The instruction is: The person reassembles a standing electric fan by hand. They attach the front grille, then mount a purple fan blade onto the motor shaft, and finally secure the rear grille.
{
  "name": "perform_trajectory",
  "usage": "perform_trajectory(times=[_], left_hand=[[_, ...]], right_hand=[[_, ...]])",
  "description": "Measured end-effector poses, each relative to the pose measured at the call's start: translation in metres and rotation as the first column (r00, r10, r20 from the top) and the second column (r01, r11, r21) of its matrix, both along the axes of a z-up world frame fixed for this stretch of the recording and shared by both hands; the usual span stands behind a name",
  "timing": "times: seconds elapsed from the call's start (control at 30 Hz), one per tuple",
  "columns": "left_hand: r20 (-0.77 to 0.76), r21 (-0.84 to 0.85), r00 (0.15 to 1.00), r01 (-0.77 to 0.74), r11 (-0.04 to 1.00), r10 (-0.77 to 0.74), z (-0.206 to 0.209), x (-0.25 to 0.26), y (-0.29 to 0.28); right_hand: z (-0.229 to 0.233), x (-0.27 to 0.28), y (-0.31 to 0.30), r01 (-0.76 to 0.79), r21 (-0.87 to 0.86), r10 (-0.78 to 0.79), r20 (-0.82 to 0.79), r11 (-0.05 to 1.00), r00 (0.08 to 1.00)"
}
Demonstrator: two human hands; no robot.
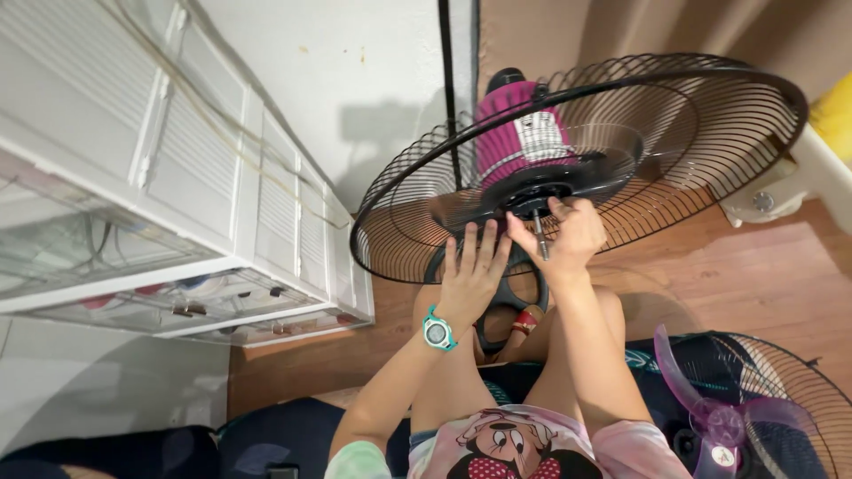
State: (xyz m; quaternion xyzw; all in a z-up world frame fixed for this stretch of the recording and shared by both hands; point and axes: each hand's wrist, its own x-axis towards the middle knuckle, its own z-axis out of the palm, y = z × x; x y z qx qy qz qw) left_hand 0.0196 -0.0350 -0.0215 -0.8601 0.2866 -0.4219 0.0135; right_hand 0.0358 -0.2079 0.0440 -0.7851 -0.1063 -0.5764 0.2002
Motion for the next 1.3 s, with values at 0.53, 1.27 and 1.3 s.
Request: perform_trajectory(times=[0.53,1.27,1.3], left_hand=[[-0.043,-0.366,0.985,0.142,0.920,-0.170,0.019,-0.017,-0.012],[-0.114,-0.797,0.250,-0.600,-0.061,-0.962,0.007,0.019,-0.051],[-0.084,-0.770,0.278,-0.628,-0.115,-0.957,-0.003,0.013,-0.057]], right_hand=[[-0.030,-0.016,0.009,-0.144,0.300,0.182,-0.104,0.943,0.978],[-0.151,-0.198,-0.120,0.431,0.196,-0.217,-0.641,0.881,0.736],[-0.160,-0.211,-0.129,0.482,0.170,-0.243,-0.695,0.859,0.677]])
